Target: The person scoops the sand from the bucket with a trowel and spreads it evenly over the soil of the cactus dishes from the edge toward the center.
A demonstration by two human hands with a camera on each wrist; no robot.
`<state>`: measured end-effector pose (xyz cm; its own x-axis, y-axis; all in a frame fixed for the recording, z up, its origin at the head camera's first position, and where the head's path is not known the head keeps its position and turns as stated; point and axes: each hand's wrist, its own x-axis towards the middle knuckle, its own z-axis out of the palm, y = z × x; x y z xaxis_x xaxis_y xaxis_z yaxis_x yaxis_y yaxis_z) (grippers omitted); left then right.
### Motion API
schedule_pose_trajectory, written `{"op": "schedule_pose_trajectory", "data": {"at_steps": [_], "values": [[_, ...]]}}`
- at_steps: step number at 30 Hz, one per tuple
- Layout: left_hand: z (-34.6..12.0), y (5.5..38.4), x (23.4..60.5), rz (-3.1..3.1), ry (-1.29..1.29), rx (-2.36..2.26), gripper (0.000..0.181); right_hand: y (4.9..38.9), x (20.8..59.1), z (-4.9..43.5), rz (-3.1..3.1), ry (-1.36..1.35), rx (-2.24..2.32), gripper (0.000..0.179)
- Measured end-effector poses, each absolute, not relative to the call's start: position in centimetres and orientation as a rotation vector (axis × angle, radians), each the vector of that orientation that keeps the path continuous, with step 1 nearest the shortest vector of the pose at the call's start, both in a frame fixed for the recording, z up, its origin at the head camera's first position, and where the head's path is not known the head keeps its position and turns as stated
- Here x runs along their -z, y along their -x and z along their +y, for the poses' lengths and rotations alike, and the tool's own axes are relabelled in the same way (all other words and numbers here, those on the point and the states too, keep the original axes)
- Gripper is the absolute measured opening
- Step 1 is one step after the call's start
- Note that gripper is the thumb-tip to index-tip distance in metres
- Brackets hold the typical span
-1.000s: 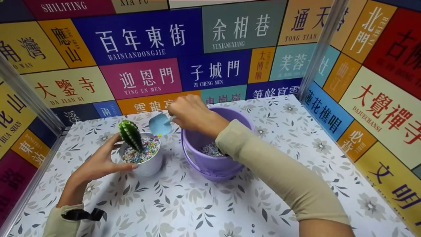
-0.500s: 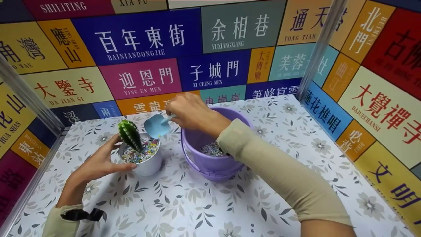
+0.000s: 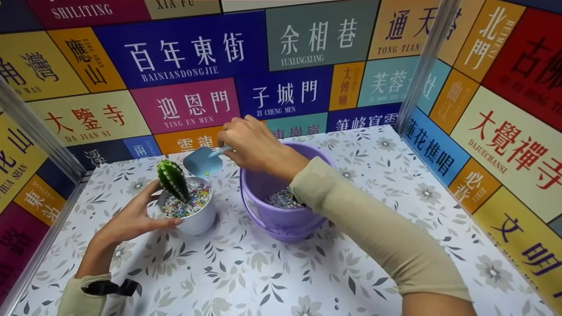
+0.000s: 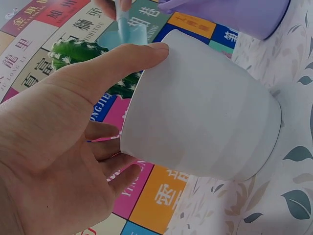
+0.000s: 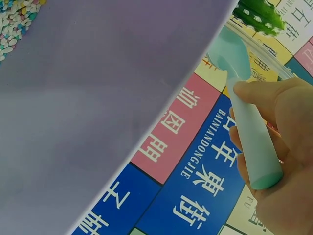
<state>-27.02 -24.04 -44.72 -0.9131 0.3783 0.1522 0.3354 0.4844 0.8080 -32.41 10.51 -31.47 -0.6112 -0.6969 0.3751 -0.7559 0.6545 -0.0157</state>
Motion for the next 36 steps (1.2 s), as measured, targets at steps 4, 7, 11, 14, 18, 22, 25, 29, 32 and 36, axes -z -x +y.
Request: {"op": "schedule_pose_trajectory", "data": {"at_steps": [4, 7, 11, 14, 18, 22, 25, 29, 32, 36], "values": [[-24.1, 27.1, 44.8, 2.665, -0.638, -1.438, 0.124, 32.4, 31.5, 10.4, -2.514, -1.137, -0.290, 0.017], [-24.0, 27.1, 44.8, 2.670, -0.636, -1.419, 0.123, 32.4, 31.5, 10.4, -2.487, -1.137, -0.310, 0.016], [-23.9, 27.1, 44.8, 2.670, -0.632, -1.398, 0.123, 32.4, 31.4, 10.6, -2.472, -1.141, -0.301, 0.017], [-23.9, 27.1, 44.8, 2.668, -0.628, -1.399, 0.124, 32.2, 31.0, 10.7, -2.493, -1.131, -0.297, 0.019], [-24.0, 27.0, 44.8, 2.672, -0.621, -1.398, 0.123, 31.9, 30.5, 11.1, -2.544, -1.103, -0.292, 0.022], [-24.2, 26.9, 44.7, 2.671, -0.622, -1.399, 0.122, 31.4, 30.1, 11.8, -2.610, -1.063, -0.285, 0.026], [-24.1, 26.8, 44.4, 2.666, -0.606, -1.385, 0.123, 31.0, 30.1, 13.0, -2.637, -1.024, -0.299, 0.026], [-24.2, 26.6, 44.1, 2.659, -0.583, -1.353, 0.122, 30.5, 30.4, 15.1, -2.665, -0.949, -0.339, 0.024], [-24.2, 26.5, 44.0, 2.658, -0.599, -1.352, 0.116, 30.2, 30.9, 16.9, -2.699, -0.882, -0.363, 0.024], [-24.3, 26.3, 43.8, 2.676, -0.639, -1.380, 0.100, 29.9, 31.9, 19.3, -2.743, -0.815, -0.391, 0.026]]}}
